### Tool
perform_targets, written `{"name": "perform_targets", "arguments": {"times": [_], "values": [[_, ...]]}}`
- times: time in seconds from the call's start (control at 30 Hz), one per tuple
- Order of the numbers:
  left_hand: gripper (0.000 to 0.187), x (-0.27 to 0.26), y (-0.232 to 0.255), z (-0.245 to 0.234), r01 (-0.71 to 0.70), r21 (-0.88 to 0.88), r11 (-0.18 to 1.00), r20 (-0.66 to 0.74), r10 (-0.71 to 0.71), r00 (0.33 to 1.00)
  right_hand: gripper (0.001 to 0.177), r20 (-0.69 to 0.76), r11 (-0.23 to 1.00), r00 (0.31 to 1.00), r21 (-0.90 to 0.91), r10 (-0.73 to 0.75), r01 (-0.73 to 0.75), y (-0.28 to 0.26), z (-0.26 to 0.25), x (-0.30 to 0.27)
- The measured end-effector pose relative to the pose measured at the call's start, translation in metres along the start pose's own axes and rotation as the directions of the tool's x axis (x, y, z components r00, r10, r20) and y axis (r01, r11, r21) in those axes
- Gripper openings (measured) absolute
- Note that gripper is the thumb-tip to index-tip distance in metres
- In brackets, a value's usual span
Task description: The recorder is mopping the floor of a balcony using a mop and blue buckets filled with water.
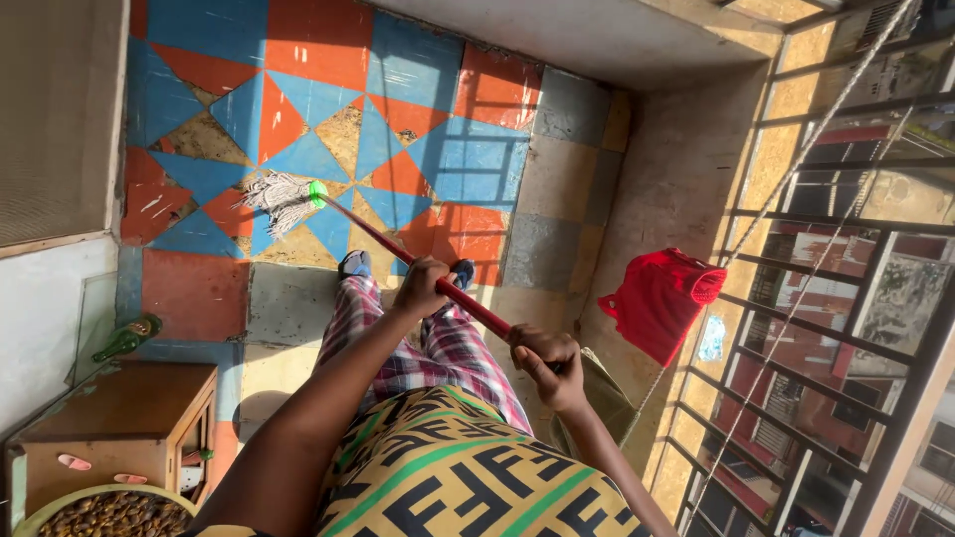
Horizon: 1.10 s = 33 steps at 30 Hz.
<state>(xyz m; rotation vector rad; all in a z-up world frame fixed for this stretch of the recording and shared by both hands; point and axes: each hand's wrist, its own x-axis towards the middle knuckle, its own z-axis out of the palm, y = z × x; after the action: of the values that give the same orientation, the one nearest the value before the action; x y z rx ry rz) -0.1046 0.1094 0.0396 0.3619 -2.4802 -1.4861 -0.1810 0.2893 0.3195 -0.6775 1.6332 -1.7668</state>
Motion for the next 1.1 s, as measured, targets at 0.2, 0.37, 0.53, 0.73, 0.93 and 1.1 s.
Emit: {"name": "perform_targets", "arguments": {"times": [0.2, 0.37, 0.53, 0.73, 0.93, 1.1], "values": [[0.038, 0.007, 0.065, 0.1, -0.133, -0.166, 0.977, 0.201, 0.166, 0.966, 0.041, -0.325, 0.999, 0.945, -0.007, 0.028, -0.032, -0.014, -0.075, -0.088], [0.028, 0.006, 0.108, 0.19, -0.211, -0.212, 0.954, 0.25, 0.262, 0.932, 0.04, -0.485, 0.995, 0.875, -0.09, -0.003, -0.046, -0.043, -0.114, -0.137], [0.03, 0.014, 0.15, 0.24, -0.227, -0.288, 0.931, 0.434, 0.338, 0.835, 0.042, -0.688, 0.996, 0.725, -0.081, -0.032, -0.032, -0.052, -0.122, -0.171], [0.011, 0.006, 0.173, 0.232, -0.043, -0.088, 0.995, 0.812, 0.097, 0.575, 0.044, -0.894, 0.996, 0.445, 0.073, 0.047, 0.043, -0.038, -0.125, -0.194], [0.007, -0.026, 0.132, 0.212, -0.013, -0.053, 0.999, 0.779, 0.049, 0.625, 0.048, -0.901, 0.984, 0.414, 0.165, 0.125, 0.061, -0.018, -0.119, -0.185], [0.009, -0.032, 0.081, 0.157, 0.044, 0.097, 0.994, 0.755, -0.102, 0.648, 0.049, -0.849, 0.961, 0.485, 0.271, 0.211, 0.057, 0.022, -0.097, -0.153]]}}
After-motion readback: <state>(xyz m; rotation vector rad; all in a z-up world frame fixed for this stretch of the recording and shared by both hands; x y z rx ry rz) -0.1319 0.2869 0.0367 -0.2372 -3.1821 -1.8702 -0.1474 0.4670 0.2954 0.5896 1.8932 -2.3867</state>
